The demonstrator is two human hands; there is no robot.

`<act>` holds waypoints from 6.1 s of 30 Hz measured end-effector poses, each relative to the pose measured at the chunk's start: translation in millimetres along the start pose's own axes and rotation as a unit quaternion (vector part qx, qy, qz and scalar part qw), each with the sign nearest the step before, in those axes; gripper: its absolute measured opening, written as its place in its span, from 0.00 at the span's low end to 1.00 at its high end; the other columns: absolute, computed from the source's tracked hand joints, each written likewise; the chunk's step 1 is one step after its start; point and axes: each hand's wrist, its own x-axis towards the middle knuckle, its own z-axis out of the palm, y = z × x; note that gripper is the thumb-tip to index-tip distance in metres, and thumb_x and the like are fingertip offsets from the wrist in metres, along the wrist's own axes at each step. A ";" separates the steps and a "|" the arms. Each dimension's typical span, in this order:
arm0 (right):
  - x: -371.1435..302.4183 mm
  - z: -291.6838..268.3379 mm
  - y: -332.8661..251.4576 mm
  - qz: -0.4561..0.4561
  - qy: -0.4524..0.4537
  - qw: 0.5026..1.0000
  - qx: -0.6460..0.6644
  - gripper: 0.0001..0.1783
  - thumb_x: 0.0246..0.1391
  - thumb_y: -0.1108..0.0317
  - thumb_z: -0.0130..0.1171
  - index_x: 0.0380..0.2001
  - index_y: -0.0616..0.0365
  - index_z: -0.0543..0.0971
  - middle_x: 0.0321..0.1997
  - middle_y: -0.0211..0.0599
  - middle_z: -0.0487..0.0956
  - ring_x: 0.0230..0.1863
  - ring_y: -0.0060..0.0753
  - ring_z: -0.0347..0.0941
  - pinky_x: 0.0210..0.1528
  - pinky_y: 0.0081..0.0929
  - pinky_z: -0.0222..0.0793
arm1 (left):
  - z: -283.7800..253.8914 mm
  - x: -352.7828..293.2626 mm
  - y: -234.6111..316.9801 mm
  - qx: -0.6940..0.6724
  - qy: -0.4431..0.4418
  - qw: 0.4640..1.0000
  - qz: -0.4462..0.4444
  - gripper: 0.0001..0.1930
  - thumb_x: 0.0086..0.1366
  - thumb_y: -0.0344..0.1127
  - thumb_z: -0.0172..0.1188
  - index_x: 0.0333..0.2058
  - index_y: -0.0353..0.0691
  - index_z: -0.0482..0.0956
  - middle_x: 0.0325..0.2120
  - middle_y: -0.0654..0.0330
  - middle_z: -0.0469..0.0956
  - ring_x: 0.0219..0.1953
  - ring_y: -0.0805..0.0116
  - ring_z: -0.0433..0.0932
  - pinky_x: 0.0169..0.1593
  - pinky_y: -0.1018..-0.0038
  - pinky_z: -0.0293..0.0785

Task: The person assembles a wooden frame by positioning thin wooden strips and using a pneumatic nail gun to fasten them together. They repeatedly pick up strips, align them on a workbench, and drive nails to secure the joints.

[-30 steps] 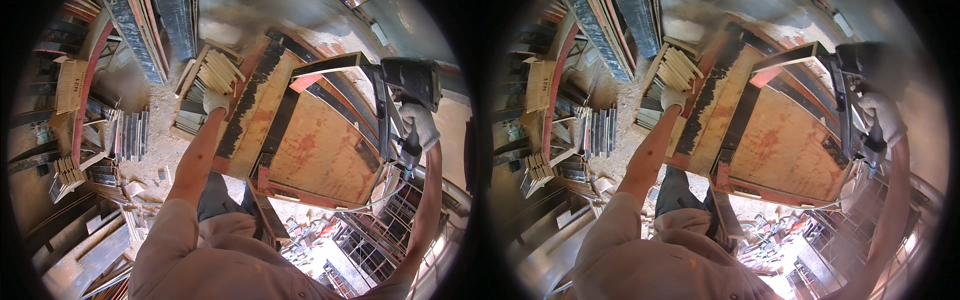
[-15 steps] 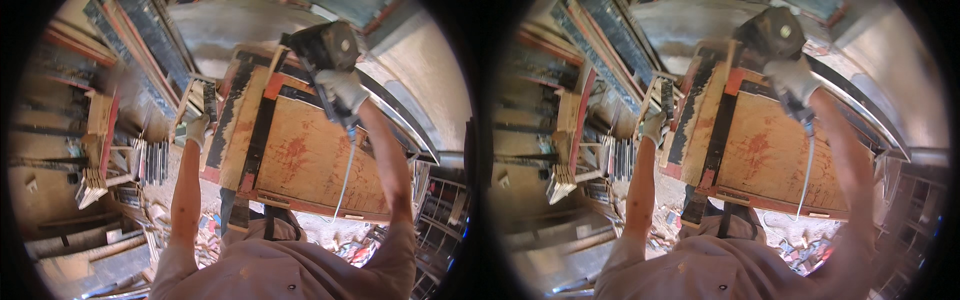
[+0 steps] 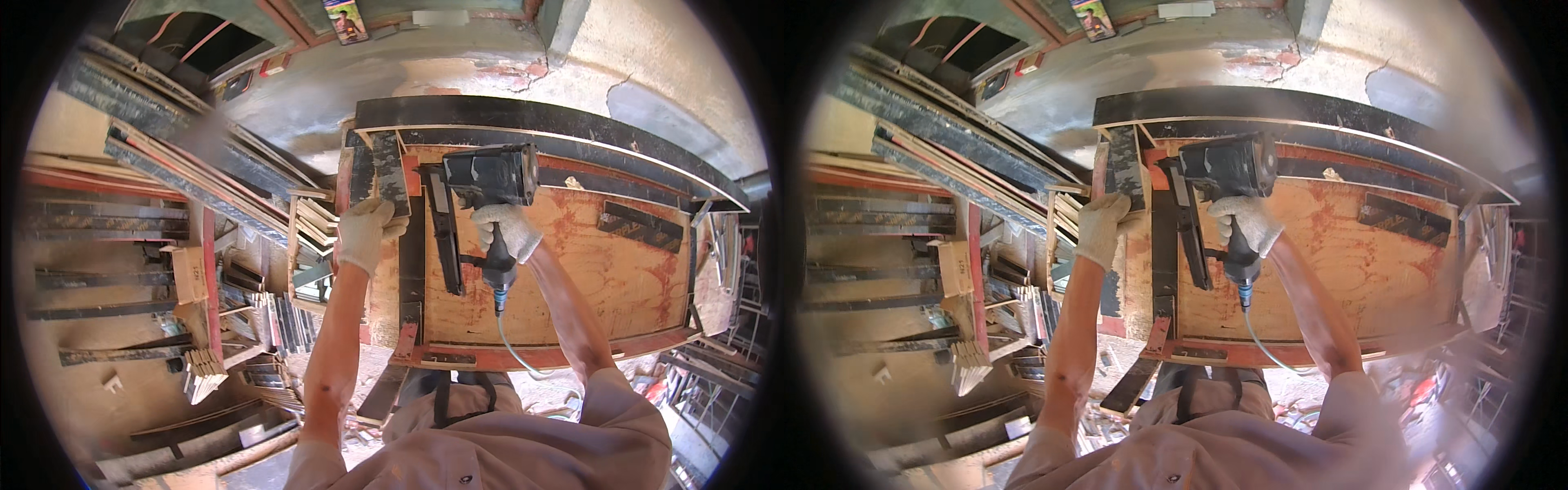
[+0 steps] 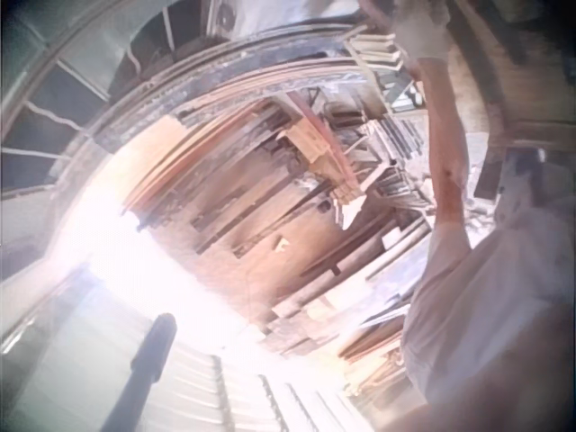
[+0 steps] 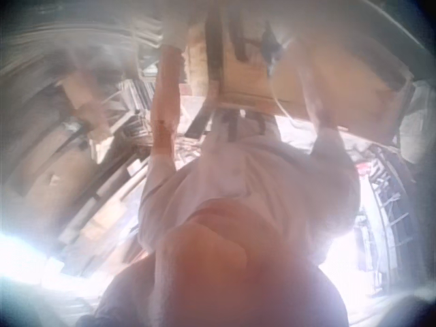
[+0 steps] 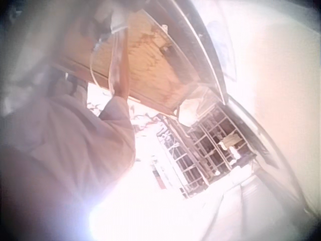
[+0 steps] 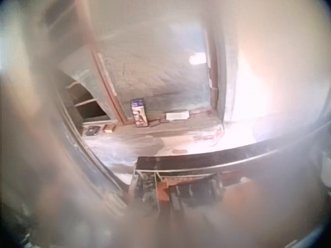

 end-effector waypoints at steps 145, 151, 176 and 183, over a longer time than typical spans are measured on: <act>-564.3 -102.3 514.8 0.270 0.564 0.774 0.105 0.06 0.45 0.69 0.60 0.27 0.57 0.82 0.20 0.41 0.81 0.21 0.37 0.82 0.23 0.36 0.77 | 508.6 -19.6 -336.5 0.741 -0.260 0.428 0.448 0.14 0.63 0.44 0.64 0.41 0.42 0.78 0.37 0.48 0.81 0.38 0.49 0.83 0.40 0.55 0.79; -524.9 -127.8 551.3 0.158 0.536 0.817 -0.143 0.07 0.46 0.67 0.60 0.25 0.58 0.82 0.22 0.43 0.82 0.24 0.42 0.82 0.28 0.40 0.77 | 355.5 -74.5 -249.3 0.669 -0.317 0.455 0.494 0.13 0.60 0.45 0.66 0.30 0.42 0.76 0.29 0.49 0.79 0.32 0.44 0.81 0.36 0.52 0.76; -408.3 -33.1 572.4 0.044 0.385 0.781 -0.490 0.18 0.55 0.51 0.57 0.34 0.53 0.86 0.34 0.51 0.84 0.40 0.52 0.83 0.40 0.43 0.77 | -64.2 -157.9 -103.5 -0.300 -0.379 0.824 -0.296 0.22 0.79 0.36 0.43 0.58 0.17 0.62 0.35 0.53 0.77 0.35 0.63 0.83 0.47 0.64 0.88; -394.4 -20.8 556.2 0.151 0.290 0.695 -0.641 0.17 0.58 0.51 0.55 0.36 0.49 0.86 0.34 0.45 0.86 0.38 0.46 0.84 0.38 0.43 0.77 | -61.7 -147.0 -100.7 -0.307 -0.375 0.816 -0.315 0.16 0.79 0.37 0.42 0.52 0.27 0.70 0.39 0.52 0.77 0.38 0.63 0.83 0.48 0.63 0.89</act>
